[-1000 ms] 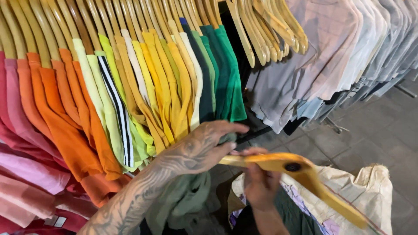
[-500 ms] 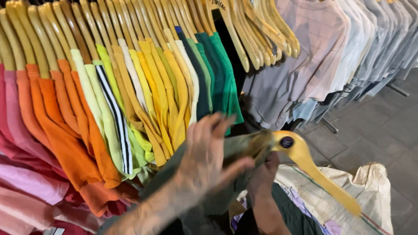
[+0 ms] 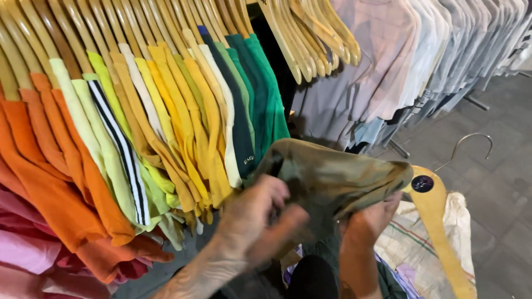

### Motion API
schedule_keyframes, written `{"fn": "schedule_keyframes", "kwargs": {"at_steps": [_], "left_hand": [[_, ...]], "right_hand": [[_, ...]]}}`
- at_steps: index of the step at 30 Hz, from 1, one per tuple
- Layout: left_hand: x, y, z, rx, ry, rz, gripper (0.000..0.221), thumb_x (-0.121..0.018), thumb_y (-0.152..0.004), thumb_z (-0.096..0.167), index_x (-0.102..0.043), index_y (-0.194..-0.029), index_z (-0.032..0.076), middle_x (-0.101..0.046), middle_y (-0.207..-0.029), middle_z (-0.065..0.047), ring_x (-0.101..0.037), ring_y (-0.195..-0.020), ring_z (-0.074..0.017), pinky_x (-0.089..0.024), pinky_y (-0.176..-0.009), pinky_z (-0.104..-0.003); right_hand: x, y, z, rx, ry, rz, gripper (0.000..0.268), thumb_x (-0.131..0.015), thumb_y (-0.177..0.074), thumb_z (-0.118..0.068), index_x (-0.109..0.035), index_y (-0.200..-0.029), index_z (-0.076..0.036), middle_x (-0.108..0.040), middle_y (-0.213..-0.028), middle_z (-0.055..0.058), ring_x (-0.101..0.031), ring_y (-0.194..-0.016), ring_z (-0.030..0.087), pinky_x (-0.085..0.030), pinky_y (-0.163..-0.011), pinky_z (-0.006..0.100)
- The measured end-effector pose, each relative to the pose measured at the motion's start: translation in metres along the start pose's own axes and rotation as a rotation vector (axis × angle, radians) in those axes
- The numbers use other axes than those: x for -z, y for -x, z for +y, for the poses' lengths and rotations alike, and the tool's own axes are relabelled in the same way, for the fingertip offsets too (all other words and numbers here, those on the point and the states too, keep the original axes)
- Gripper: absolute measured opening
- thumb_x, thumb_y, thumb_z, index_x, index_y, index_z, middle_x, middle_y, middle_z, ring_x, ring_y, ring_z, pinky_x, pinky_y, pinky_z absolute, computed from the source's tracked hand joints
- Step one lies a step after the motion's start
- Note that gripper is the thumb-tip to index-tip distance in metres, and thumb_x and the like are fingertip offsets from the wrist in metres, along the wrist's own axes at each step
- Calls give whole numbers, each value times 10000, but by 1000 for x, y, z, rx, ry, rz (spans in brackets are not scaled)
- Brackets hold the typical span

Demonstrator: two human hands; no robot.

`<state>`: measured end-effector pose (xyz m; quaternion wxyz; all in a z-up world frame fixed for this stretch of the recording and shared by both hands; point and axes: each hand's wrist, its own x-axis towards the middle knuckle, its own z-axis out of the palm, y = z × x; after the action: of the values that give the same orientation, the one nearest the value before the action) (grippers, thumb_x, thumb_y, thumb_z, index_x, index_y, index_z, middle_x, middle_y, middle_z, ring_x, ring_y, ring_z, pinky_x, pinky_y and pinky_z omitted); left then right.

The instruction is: Picking up clothing items from a rack, placing some on hangers, and sorting others into a large collection bag on the floor.

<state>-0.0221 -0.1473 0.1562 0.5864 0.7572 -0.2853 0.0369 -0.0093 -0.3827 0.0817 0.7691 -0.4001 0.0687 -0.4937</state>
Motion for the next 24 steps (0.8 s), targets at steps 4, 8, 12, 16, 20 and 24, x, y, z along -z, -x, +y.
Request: {"fn": "schedule_keyframes", "kwargs": {"at_steps": [4, 8, 12, 16, 20, 24], "left_hand": [[-63, -2, -30, -203, -764, -121, 839, -686, -844, 644, -495, -1427, 71, -589, -1274, -150, -567, -1102, -353, -459, -919, -505], [-69, -1, -44, -170, -154, -55, 658, -791, -566, 40, -623, -1195, 136, -666, -908, -51, -643, -801, -235, -498, -728, -336], [7, -26, 20, 253, 141, -26, 247, -478, -1002, 207, -619, -1201, 173, -718, -1157, -76, -712, -1061, -219, -609, -927, -396], [56, -77, 69, -390, -542, -122, 164, -474, -1096, 169, -585, -1171, 75, -696, -821, -88, -626, -463, -136, -590, -399, -235], [74, -115, 117, -472, -756, -276, 153, -531, -1112, 79, -524, -959, 84, -651, -674, -50, -627, -468, -134, -586, -382, -264], [85, -123, 150, -396, -818, -325, 261, -418, -1122, 138, -514, -881, 161, -459, -611, 67, -379, -413, -82, -372, -357, -231]], "right_hand": [[1, 23, -3, 19, -20, 91, 179, -726, -946, -119, -559, -1006, -97, -687, -1045, 83, -679, -1052, 208, -574, -989, 412], [3, 23, -11, 38, -41, 175, 213, -734, -944, -136, -534, -1011, -109, -681, -1059, 91, -689, -1069, 223, -584, -1021, 427], [12, 2, -34, 64, -52, 227, 235, -740, -943, -147, -517, -1014, -117, -678, -1069, 97, -696, -1080, 234, -591, -1042, 436], [22, -9, -40, -132, -273, -234, 319, -572, -1051, -296, -605, -1311, -113, -573, -1491, 163, -540, -995, 144, -393, -833, 329], [28, -18, -29, -365, -917, -207, 265, -555, -1089, -222, -721, -1202, -49, -498, -1561, 211, -427, -1526, 297, -196, -1331, 586], [15, -27, -26, -434, -1115, -47, 473, -624, -1012, -142, -507, -1451, -13, -442, -1576, 295, -500, -1383, 434, -318, -1243, 562]]}}
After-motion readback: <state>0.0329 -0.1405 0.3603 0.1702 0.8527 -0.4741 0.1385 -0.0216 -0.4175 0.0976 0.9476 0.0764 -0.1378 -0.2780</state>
